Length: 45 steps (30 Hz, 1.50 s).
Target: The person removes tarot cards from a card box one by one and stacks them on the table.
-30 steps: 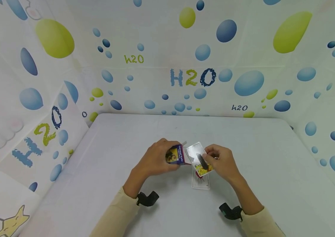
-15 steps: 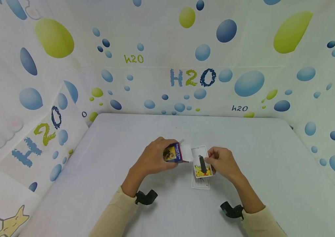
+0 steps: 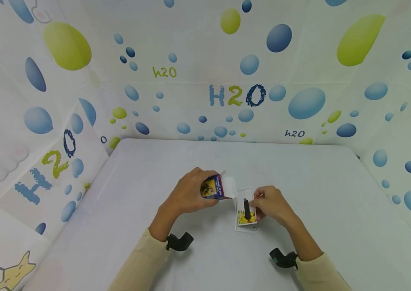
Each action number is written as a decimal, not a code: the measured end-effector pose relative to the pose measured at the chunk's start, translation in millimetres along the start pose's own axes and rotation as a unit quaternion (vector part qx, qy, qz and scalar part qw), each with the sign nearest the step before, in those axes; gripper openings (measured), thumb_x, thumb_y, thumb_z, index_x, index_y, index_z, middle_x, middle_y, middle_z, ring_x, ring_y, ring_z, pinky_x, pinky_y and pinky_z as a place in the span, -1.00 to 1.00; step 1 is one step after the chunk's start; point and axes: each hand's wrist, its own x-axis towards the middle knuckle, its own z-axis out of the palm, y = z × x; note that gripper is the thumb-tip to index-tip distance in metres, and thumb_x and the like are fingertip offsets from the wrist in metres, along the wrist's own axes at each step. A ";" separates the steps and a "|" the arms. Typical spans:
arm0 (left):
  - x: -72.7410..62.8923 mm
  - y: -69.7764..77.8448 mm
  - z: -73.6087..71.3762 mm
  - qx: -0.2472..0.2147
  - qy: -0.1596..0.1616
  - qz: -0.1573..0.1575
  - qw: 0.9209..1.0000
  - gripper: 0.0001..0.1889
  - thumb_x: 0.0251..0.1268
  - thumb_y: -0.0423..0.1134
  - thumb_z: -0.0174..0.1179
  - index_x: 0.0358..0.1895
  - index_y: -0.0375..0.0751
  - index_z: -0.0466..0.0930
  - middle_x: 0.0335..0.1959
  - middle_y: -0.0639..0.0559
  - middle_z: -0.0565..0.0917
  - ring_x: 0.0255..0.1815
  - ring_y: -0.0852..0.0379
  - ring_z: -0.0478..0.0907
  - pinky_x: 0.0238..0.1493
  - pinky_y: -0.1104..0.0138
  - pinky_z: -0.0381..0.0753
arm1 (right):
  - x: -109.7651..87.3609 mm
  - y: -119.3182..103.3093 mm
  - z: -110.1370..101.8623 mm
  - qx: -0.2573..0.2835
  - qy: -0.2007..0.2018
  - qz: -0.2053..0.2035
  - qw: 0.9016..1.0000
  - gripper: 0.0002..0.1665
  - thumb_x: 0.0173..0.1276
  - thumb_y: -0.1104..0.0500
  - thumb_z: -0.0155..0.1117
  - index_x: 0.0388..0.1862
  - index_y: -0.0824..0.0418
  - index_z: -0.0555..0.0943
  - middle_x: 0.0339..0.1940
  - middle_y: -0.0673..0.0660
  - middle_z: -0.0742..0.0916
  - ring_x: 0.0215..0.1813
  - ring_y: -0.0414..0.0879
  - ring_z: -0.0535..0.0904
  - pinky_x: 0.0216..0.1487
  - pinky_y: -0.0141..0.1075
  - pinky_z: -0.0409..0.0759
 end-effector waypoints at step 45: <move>0.1 1.8 3.3 0.001 -0.001 0.008 1.000 -0.27 -0.07 -0.01 0.58 0.28 -0.04 0.58 -0.03 0.03 0.63 -0.08 0.14 0.49 -0.04 0.23 0.59 | -2.8 7.8 12.5 -0.169 -0.042 0.063 0.983 -0.79 0.34 0.31 0.19 -0.53 0.29 0.53 -0.73 0.14 0.63 -0.76 -0.13 0.51 -0.68 -0.39 0.47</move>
